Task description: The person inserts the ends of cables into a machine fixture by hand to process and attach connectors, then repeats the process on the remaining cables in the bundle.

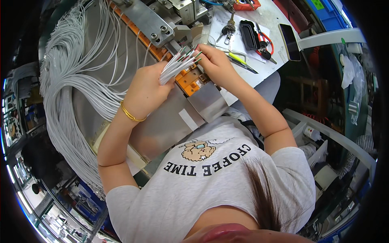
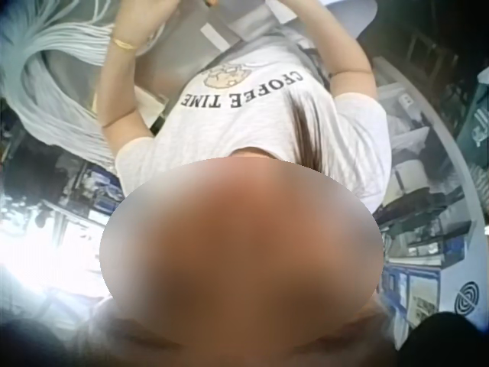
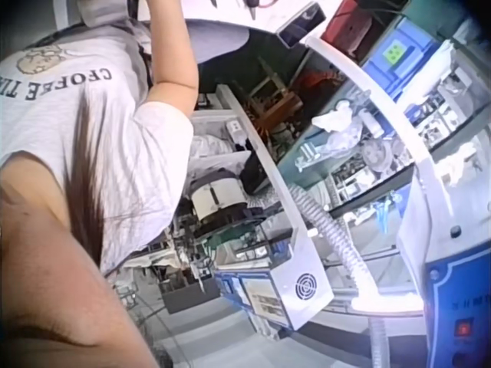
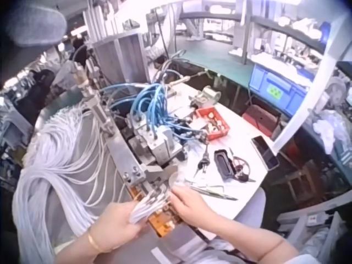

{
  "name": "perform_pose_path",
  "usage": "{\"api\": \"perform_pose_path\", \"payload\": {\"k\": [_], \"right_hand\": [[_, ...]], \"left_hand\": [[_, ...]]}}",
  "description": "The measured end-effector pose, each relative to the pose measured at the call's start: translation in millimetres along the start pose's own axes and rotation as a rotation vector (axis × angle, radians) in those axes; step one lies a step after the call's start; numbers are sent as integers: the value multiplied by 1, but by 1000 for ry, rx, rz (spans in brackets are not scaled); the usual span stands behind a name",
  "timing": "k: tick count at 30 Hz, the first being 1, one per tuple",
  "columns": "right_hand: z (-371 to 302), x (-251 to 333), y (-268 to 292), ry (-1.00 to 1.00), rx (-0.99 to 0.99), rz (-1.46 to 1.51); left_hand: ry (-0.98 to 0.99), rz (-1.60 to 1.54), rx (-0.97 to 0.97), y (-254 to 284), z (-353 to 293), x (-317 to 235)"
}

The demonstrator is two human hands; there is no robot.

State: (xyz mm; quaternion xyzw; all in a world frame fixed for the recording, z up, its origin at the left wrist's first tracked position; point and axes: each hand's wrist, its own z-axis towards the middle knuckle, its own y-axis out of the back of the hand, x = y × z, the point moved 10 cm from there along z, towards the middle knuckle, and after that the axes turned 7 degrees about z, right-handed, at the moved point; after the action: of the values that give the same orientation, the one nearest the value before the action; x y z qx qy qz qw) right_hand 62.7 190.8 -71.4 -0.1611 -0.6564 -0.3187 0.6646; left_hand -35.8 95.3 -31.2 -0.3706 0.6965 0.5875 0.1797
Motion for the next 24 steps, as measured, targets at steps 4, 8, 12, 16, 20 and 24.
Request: {"api": "perform_pose_path", "payload": {"k": [4,8,12,16,20,24], "right_hand": [[3,-28,-5,-73,-9,196],[-6,-39,11,-113,-91,348],[-7,5,23,81,-163,184],[-9,44,7,181,-58,227],[-11,54,-1,153,86,222],[-12,58,-9,144,100,291]], "left_hand": [[-37,61,-50,4,2,-2],[30,-31,-52,8,2,2],[136,-296,53,8,-2,1],[144,-409,131,3,-8,-8],[81,-439,139,1,-8,-13],[56,-410,168,8,-10,-19]]}}
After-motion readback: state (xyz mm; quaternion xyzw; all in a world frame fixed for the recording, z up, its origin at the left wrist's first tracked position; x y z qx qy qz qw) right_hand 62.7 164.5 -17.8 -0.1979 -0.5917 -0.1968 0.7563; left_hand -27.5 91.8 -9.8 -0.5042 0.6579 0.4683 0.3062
